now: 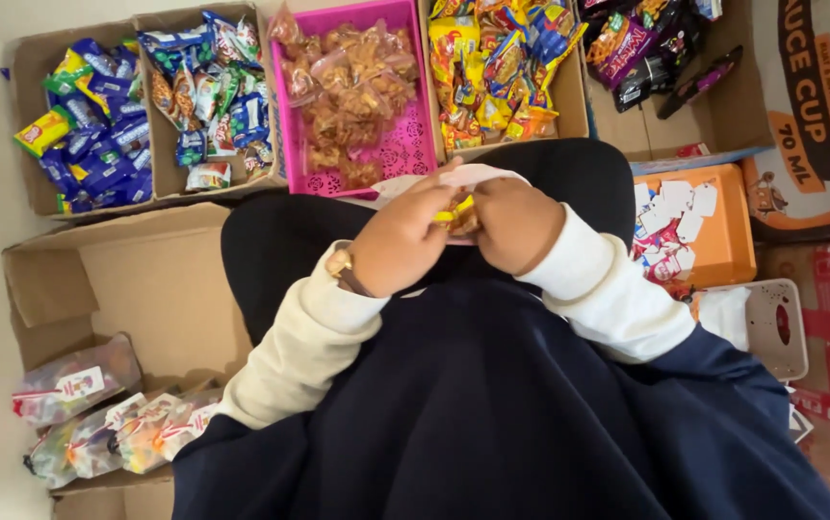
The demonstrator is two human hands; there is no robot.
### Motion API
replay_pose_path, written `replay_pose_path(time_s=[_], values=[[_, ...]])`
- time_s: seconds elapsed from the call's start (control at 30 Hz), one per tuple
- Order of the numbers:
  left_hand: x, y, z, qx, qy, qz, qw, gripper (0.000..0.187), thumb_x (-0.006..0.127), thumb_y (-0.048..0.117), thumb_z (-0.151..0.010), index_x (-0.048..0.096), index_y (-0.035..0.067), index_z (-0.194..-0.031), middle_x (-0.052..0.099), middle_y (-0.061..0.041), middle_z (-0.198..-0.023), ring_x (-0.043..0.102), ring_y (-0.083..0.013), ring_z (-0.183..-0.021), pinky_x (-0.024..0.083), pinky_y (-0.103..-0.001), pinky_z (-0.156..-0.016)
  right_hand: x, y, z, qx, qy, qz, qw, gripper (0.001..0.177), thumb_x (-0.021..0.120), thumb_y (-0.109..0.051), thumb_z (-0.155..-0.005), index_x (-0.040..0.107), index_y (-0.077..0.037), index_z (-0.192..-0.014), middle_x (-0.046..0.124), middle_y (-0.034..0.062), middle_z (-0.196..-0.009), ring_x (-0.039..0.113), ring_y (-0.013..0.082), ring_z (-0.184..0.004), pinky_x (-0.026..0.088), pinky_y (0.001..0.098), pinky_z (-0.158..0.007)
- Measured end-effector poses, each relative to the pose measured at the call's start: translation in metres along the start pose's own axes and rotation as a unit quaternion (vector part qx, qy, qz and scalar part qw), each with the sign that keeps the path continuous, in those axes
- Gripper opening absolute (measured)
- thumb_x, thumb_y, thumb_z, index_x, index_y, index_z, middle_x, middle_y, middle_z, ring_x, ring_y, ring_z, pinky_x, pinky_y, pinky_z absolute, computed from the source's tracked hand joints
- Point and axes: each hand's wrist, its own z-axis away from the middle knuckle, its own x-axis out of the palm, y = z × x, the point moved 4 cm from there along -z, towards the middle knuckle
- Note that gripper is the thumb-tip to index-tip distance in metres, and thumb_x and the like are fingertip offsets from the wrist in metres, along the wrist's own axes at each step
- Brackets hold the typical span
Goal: Packing various small snack packets into individual drawstring gift bags from organized bins.
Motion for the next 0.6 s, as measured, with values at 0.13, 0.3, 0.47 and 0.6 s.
replay_pose_path(time_s=[0.13,0.3,0.47,0.6], values=[[0.0,0.012,0.004,0.005,0.002,-0.022,1.0,0.037,0.055,-0.002,-0.082,0.063,-0.005,-0.119,0.051,-0.023,-0.15,0.058,-0.0387,-0.13,0.051,-0.044,-0.111,-0.01,-0.022,-0.001,-0.151,-0.046,-0.116,0.981,0.036,0.067,-0.026,-0.077,0.067,-0.002,-0.103,0.068,0.0198,-0.097,0.068,0.0475,-0.089,0.056,0.0547,-0.074],[-0.009,0.005,0.015,0.01,0.02,0.036,0.999,0.039,0.054,-0.003,-0.082,0.063,-0.004,-0.12,0.051,-0.026,-0.151,0.055,-0.042,-0.133,0.046,-0.049,-0.113,-0.007,-0.045,0.004,-0.246,0.011,-0.172,0.954,0.077,0.085,-0.045,-0.068,0.06,0.003,-0.123,0.063,0.0261,-0.11,0.065,0.05,-0.103,0.056,0.0564,-0.082],[-0.03,0.001,0.024,-0.029,0.093,-0.012,0.995,0.025,0.069,0.028,-0.096,0.077,0.024,-0.119,0.063,-0.012,-0.142,0.061,-0.0322,-0.131,0.047,-0.042,-0.113,0.011,-0.015,0.012,-0.076,0.065,-0.171,0.98,0.04,0.083,-0.024,-0.072,0.065,-0.009,-0.105,0.07,0.0163,-0.093,0.07,0.043,-0.092,0.057,0.0538,-0.076],[-0.054,-0.008,0.046,0.048,0.276,-0.132,0.951,0.077,0.091,0.042,-0.088,0.056,0.005,-0.145,0.05,-0.025,-0.151,0.043,-0.0424,-0.145,0.028,-0.052,-0.126,-0.01,-0.003,0.022,-0.002,0.048,-0.383,0.923,0.042,0.084,-0.017,-0.077,0.071,-0.005,-0.115,0.076,0.0184,-0.104,0.072,0.0337,-0.101,0.058,0.048,-0.083]])
